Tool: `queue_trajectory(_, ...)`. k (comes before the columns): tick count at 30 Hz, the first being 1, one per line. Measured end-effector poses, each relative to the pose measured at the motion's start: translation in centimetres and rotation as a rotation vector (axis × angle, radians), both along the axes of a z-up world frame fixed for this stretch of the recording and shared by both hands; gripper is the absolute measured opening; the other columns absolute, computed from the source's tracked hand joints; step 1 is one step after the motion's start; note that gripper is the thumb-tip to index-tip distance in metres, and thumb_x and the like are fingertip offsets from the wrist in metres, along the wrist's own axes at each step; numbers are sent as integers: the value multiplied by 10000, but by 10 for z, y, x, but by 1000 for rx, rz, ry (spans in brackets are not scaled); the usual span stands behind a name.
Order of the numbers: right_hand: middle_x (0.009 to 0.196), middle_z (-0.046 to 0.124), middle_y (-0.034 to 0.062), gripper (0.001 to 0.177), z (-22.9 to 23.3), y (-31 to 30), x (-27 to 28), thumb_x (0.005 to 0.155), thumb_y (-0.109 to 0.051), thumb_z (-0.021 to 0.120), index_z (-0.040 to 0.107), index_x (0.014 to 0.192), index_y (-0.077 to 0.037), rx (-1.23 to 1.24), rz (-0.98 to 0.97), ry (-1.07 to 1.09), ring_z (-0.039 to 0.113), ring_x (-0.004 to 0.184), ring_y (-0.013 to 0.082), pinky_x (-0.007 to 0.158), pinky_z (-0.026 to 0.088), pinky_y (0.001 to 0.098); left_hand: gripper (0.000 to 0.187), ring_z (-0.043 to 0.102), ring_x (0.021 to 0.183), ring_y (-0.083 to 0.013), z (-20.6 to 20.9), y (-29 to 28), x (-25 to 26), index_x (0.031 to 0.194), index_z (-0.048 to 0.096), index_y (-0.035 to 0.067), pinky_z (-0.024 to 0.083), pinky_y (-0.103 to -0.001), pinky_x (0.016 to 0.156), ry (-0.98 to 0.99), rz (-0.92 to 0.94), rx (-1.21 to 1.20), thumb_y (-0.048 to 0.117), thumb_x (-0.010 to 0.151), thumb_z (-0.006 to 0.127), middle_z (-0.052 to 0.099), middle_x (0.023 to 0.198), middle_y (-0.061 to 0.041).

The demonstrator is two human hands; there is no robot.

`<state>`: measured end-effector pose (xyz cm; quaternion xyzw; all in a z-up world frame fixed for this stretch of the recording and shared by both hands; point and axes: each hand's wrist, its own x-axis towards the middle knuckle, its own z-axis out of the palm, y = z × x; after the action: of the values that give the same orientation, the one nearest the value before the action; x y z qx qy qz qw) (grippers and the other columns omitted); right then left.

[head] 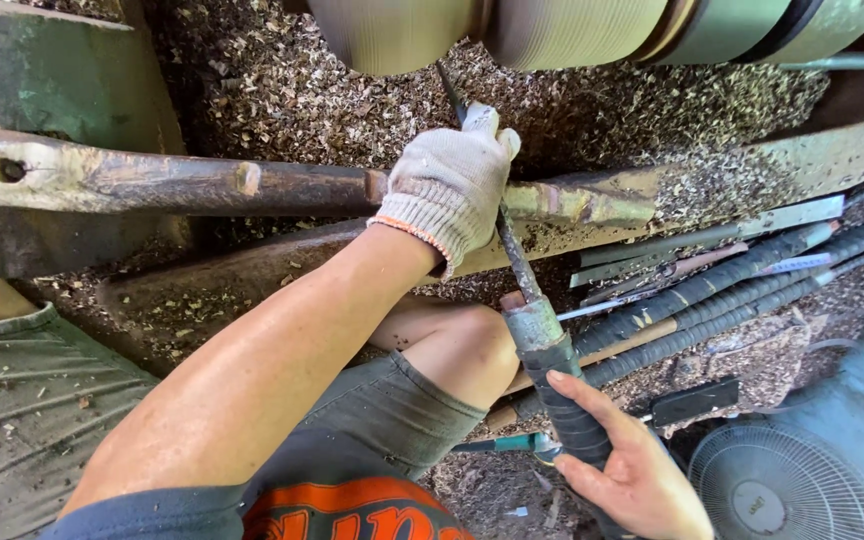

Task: The person sits at a lathe shaping a spinning wooden workpiece, holding a chisel against the rotating wood with one gloved hand braced on the tool rest and the other steadying the handle. They occasionally reach up to touch the workpiece to check its surface before resuming cutting.

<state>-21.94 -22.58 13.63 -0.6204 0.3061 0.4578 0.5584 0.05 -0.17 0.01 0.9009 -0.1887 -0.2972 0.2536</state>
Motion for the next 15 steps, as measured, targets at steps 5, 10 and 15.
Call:
queue_trajectory(5, 1277, 596, 102, 886, -5, -48, 0, 818, 106, 765, 433, 1603, -136, -66, 248, 12, 552, 1089, 109, 901, 524, 259, 266, 711, 834, -390, -3, -1, -1, 1047, 642, 90, 589, -491, 673, -55, 48, -12, 108, 790, 707, 623, 1111, -213)
queue_trajectory(10, 1367, 628, 110, 890, -2, -39, 11, 851, 81, 783, 401, 1624, -139, -58, 335, 33, 564, 1097, 123, 918, 532, 262, 293, 705, 883, -391, 4, 0, 0, 1054, 642, 95, 588, -496, 710, 6, 47, 19, 106, 774, 731, 632, 1098, -192)
queue_trajectory(15, 1447, 559, 71, 801, -1, -6, 0, 776, 110, 711, 438, 1508, -67, -29, 47, -3, 561, 1184, 91, 976, 479, 259, 303, 708, 852, -400, 3, 1, 1, 1068, 635, 85, 585, -501, 687, 19, 2, -13, 114, 783, 734, 651, 1049, -189)
